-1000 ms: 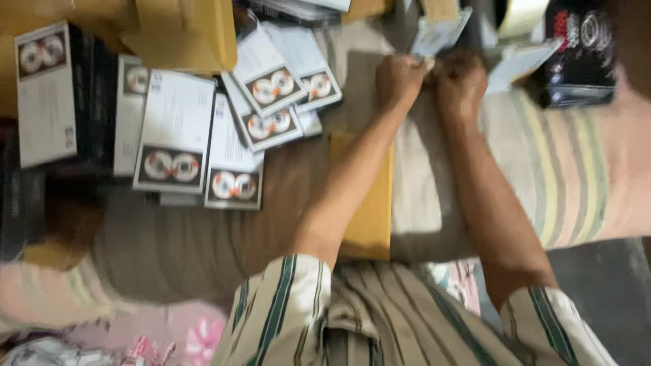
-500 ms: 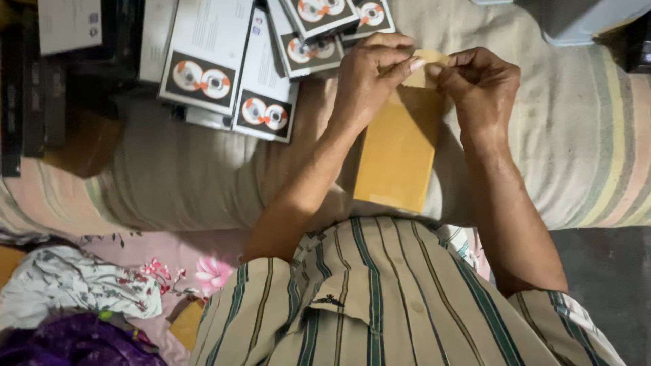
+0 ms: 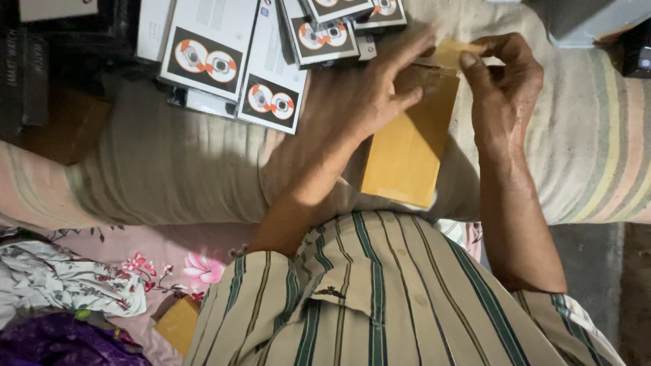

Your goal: The person places a small black box into a brown cardboard box, folds the flaps, and seals the box with clear packing tape. The person repeats this process for multiple boxes, handling each one individually.

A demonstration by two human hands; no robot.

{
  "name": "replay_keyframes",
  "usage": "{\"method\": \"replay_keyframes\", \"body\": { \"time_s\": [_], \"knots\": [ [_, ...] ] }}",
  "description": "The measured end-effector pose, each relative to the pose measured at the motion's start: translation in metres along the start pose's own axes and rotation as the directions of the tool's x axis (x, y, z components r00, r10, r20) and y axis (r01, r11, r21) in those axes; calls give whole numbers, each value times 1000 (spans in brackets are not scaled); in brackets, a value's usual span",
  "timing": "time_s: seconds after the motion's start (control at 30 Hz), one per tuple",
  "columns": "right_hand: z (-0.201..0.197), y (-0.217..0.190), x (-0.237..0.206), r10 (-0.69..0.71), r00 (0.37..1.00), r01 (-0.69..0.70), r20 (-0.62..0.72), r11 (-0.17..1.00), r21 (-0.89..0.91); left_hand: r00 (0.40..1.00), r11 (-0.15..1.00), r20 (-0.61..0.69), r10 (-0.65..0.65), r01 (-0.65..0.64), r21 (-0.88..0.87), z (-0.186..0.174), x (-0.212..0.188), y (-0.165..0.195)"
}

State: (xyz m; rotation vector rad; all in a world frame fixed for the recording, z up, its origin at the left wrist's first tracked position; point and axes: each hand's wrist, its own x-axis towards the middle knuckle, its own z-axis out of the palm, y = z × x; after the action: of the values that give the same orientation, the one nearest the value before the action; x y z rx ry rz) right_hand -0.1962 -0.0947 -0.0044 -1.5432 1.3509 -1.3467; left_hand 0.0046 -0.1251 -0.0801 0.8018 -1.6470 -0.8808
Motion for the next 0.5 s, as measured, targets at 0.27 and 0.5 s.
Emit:
{"method": "replay_keyframes", "body": {
  "time_s": [0.27, 0.5],
  "knots": [
    [-18, -9, -7, 41, 999, -43, 14, 980, 196, 999, 889, -5, -43, 41, 456, 4, -7, -27],
    [-12, 9, -16, 110, 989, -134, 95, 940, 312, 996, 896, -77, -53, 81, 436, 14, -22, -23]
  ]
}}
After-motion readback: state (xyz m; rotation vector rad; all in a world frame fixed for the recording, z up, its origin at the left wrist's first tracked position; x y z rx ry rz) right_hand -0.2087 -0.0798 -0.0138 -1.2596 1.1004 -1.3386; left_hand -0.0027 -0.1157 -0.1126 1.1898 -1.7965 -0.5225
